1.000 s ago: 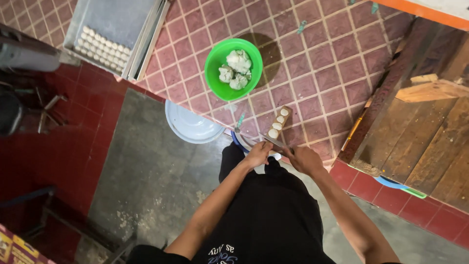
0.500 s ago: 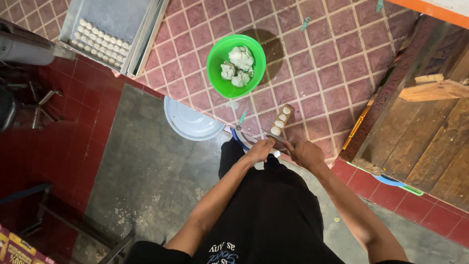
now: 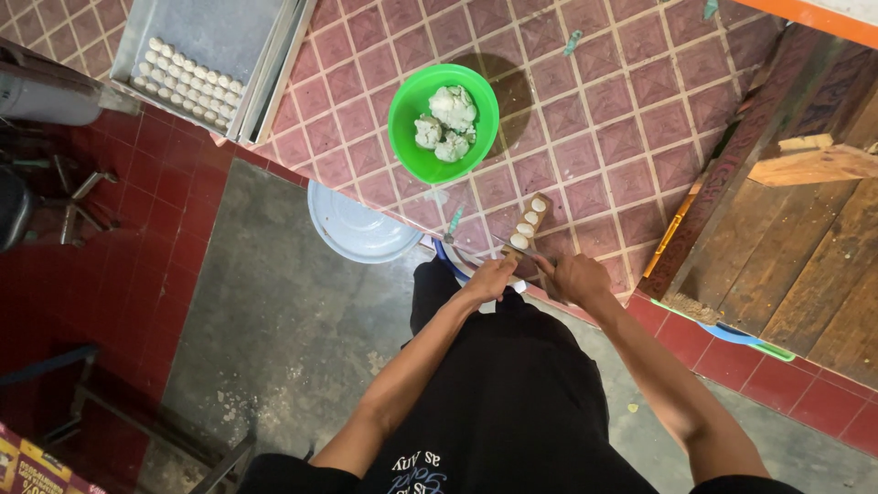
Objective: Molding pieces of dough into small shapes using a wooden mold.
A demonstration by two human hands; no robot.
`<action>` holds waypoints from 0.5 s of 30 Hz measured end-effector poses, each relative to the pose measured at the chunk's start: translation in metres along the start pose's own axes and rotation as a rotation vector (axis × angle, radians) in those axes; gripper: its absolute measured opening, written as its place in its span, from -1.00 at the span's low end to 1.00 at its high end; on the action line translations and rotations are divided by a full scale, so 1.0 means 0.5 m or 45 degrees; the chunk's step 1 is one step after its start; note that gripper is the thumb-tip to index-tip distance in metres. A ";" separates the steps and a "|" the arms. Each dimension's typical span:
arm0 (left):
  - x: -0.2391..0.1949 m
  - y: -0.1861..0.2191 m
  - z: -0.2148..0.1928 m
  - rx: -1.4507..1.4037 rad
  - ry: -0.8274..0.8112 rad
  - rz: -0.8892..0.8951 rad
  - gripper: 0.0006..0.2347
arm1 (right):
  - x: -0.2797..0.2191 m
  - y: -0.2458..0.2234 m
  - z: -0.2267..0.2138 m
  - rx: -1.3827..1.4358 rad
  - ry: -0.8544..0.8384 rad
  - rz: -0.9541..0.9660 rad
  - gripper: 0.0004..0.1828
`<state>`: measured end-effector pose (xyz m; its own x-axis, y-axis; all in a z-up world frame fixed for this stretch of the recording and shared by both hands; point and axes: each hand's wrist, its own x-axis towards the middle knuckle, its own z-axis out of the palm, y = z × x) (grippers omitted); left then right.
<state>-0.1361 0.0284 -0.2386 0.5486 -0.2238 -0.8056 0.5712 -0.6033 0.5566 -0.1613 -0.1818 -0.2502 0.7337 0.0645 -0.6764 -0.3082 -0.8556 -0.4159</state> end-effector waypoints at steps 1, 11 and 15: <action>0.002 -0.003 0.001 0.001 -0.001 -0.002 -0.62 | 0.004 0.004 0.006 0.001 -0.001 0.001 -0.11; 0.009 -0.013 0.014 0.071 0.005 0.029 -0.56 | 0.037 0.025 0.000 0.058 -0.027 0.055 -0.02; 0.025 -0.044 0.015 0.061 0.044 0.012 -0.56 | 0.029 0.018 -0.007 0.087 -0.045 0.050 -0.06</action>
<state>-0.1465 0.0329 -0.2625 0.5748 -0.2038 -0.7925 0.5366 -0.6374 0.5530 -0.1514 -0.1907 -0.2615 0.6990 0.0509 -0.7134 -0.3777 -0.8207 -0.4286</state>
